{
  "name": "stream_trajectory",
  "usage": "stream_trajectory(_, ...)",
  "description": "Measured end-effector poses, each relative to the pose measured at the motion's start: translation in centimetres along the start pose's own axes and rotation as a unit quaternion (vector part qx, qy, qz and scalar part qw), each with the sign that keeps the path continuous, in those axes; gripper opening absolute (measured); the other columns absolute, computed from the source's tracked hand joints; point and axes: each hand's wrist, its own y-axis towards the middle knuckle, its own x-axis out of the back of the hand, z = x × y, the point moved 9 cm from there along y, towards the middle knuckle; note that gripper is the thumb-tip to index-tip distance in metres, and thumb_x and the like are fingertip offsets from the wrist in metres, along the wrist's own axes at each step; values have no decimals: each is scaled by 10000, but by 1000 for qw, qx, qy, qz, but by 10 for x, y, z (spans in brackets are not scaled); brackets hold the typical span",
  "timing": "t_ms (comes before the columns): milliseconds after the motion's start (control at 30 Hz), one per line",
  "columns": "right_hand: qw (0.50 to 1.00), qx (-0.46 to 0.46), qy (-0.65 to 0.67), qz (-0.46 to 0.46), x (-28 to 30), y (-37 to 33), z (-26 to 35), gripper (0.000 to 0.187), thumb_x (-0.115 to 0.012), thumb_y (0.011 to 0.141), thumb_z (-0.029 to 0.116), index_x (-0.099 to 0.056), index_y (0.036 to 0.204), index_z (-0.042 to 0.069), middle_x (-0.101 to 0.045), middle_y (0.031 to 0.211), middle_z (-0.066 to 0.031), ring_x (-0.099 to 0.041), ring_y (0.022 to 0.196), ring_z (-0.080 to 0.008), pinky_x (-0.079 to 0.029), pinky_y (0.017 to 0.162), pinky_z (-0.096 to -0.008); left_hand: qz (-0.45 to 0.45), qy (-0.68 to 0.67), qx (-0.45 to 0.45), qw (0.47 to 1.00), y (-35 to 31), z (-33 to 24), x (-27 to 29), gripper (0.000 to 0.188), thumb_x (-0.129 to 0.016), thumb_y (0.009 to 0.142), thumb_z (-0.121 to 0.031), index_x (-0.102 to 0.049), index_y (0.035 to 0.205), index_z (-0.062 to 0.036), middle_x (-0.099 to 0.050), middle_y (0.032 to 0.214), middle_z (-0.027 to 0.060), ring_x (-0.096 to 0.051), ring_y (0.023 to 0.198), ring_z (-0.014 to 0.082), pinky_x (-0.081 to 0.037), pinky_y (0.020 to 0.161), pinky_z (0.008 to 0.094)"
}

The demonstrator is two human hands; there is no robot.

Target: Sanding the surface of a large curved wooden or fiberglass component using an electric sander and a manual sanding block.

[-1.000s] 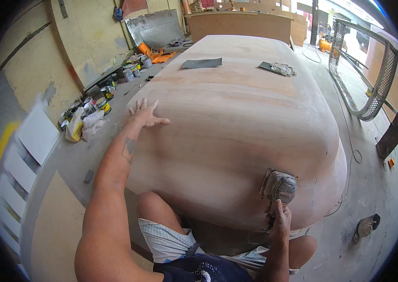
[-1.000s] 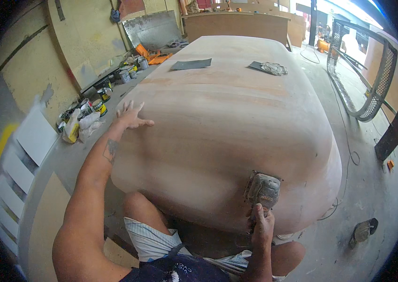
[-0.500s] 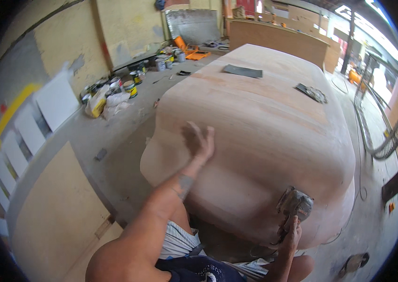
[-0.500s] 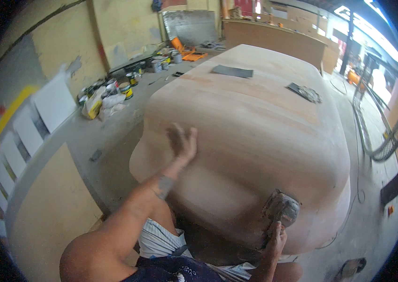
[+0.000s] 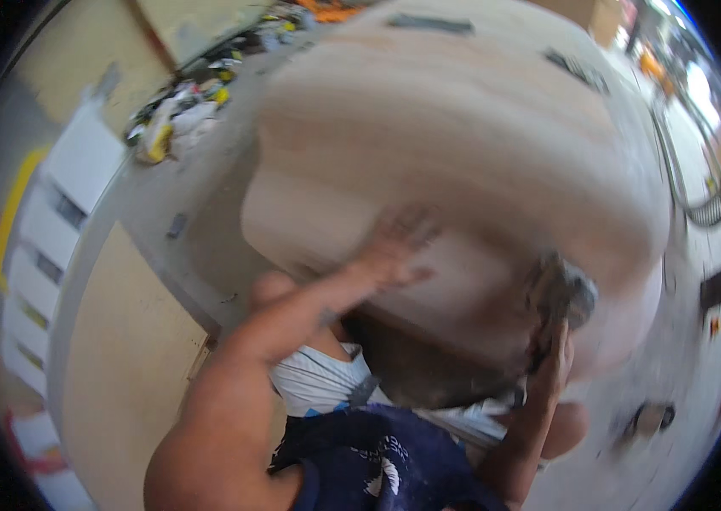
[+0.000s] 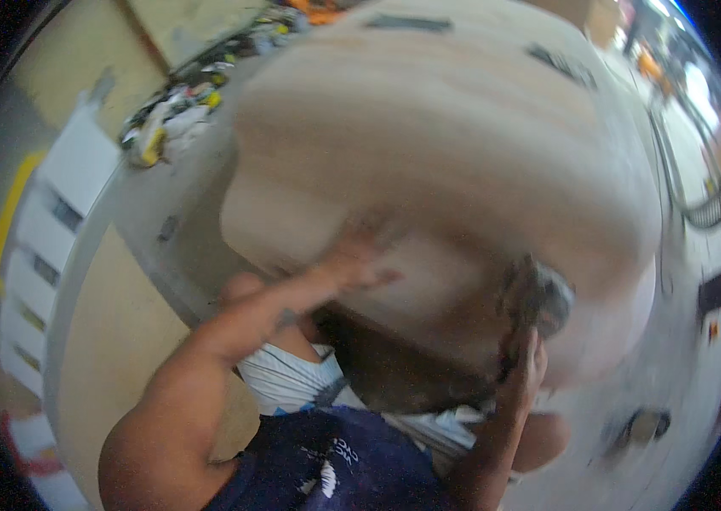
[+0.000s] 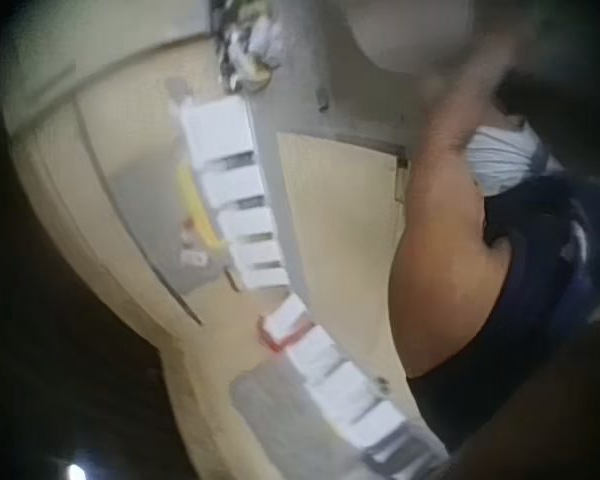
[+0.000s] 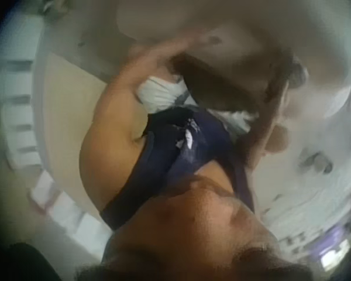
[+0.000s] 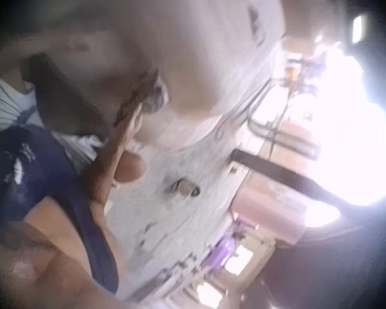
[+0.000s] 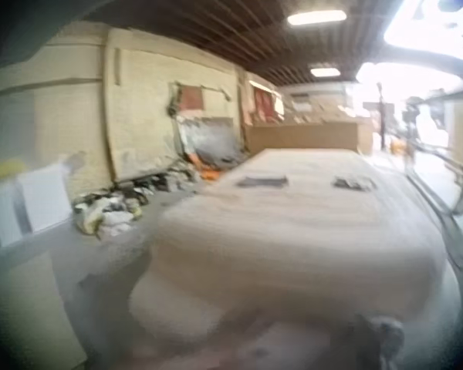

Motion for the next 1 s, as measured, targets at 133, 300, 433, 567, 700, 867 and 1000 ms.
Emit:
stream_trajectory(133, 999, -2, -1, -41, -3, -6, 3, 351, -585, 1071, 395, -634, 1035, 50, -608, 837, -11, -512, 658, -81, -392, 569, -244, 86, 53, -54, 993, -55, 59, 3, 961, -536, 892, -779, -280, 1659, -261, -184, 1731, 131, -148, 1594, 375, -117, 1254, 633)
stream_trajectory(300, 998, -18, 2, -61, 2, -9, -4, 363, -618, 1058, 386, -650, 1096, 27, -640, 901, -26, -528, 678, -83, -412, 591, -242, 87, 62, -35, 994, -70, 81, 12, 1109, -591, 788, -844, -248, 1666, -260, -178, 1729, 127, -135, 1593, 378, -81, 1259, 644)
stream_trajectory(433, 999, -8, -7, -49, 2, -11, 2, 355, -642, 1048, 391, -659, 1084, 38, -642, 900, -19, -531, 691, -74, -422, 612, -233, 50, 54, -14, 997, -69, 50, -1, 1295, -628, 677, -903, -203, 1676, -196, -150, 1721, 190, -116, 1586, 423, -56, 1250, 664)
stream_trajectory(567, 998, 6, -11, -58, 1, -13, 4, 361, -644, 1047, 396, -672, 1082, 37, -634, 889, -6, -523, 692, -66, -419, 617, -224, -34, 20, 18, 999, -66, 26, 3, 1456, -687, 571, -916, -165, 1675, -123, -114, 1699, 276, -100, 1575, 462, -51, 1235, 686)
stream_trajectory(700, 998, 8, -25, -59, 9, -12, -2, 370, -643, 1048, 395, -684, 1118, 33, -640, 899, 4, -522, 713, -59, -421, 636, -223, -51, 15, 18, 998, -65, 23, 5, 1477, -724, 553, -893, -158, 1675, -118, -106, 1696, 290, -84, 1579, 461, -50, 1231, 690)
stream_trajectory(867, 985, 30, -167, -11, 9, -10, 12, 418, -619, 1058, 414, -685, 1182, 21, -722, 999, -48, -595, 800, -82, -471, 719, -244, -25, 13, 29, 999, -73, 25, 9, 1484, -784, 540, -840, -155, 1674, -119, -83, 1704, 275, -66, 1584, 454, -45, 1235, 685)
stream_trajectory(1000, 985, 76, -153, -25, 17, -7, 15, 436, -635, 1050, 420, -682, 1233, 27, -712, 1008, -25, -611, 858, -83, -474, 764, -238, -24, -4, 26, 999, -73, 28, 6, 1487, -838, 531, -781, -151, 1676, -127, -52, 1710, 270, -55, 1586, 454, -40, 1238, 686)
